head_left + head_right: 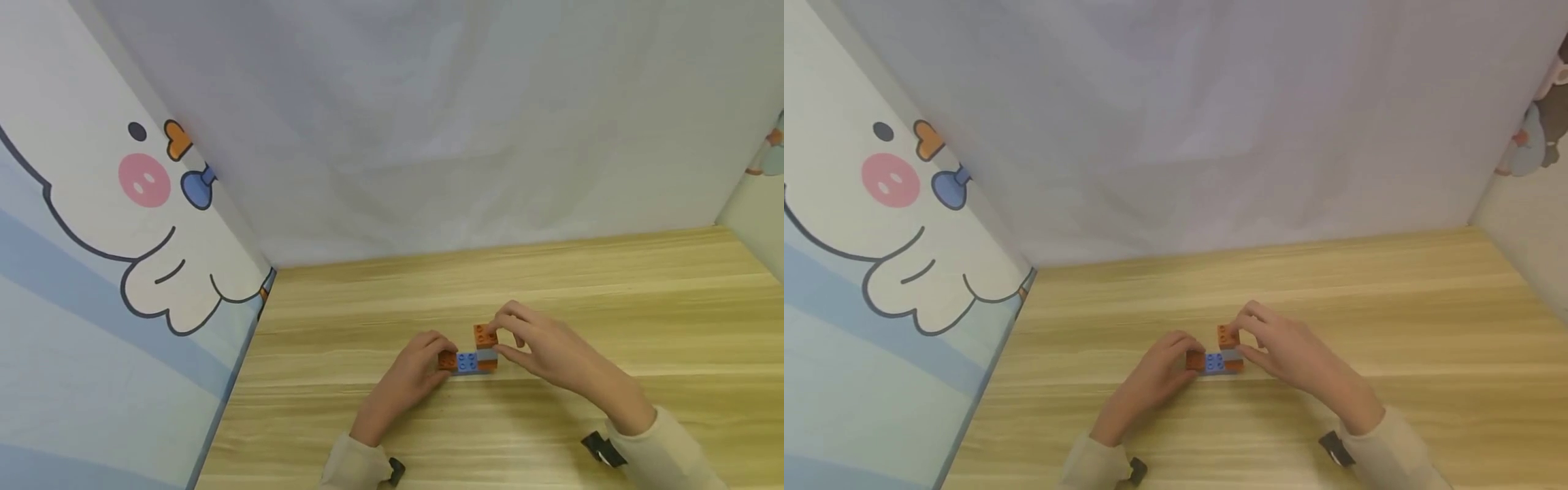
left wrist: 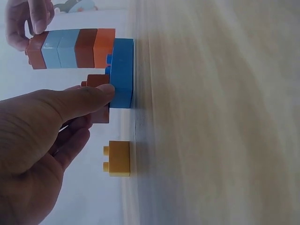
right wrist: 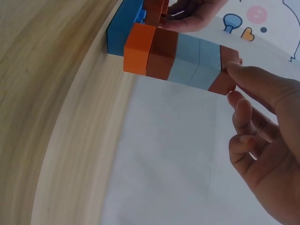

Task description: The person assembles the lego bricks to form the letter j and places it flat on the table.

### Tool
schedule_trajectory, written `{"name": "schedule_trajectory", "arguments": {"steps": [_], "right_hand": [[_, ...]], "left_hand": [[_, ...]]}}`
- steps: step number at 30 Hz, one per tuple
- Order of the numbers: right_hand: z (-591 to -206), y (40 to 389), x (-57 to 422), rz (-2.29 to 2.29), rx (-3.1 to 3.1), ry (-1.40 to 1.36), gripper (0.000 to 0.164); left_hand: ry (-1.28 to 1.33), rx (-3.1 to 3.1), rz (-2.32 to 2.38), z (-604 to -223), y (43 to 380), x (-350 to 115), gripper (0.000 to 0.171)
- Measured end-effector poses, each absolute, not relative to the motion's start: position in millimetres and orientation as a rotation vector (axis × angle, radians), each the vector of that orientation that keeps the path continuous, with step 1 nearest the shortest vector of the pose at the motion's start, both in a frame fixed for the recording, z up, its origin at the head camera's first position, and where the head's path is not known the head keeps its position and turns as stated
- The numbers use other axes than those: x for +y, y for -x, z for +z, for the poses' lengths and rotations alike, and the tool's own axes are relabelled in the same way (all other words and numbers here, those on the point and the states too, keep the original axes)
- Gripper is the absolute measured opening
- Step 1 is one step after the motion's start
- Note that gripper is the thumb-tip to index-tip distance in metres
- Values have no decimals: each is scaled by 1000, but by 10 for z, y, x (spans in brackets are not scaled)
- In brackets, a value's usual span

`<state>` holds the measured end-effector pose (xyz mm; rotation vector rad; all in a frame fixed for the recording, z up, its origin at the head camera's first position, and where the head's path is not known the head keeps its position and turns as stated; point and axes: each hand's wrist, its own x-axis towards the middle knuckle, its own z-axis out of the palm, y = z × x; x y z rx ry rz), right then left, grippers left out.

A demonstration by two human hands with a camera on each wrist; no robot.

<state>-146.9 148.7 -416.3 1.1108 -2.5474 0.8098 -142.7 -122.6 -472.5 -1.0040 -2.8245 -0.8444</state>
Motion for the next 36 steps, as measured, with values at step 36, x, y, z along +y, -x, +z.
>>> {"name": "schedule_trajectory", "arguments": {"steps": [36], "right_hand": [[-4591, 2188, 1487, 920, -2968, -1012, 30]], "left_hand": [[985, -2893, -512, -4727, 1459, -1172, 30]]}}
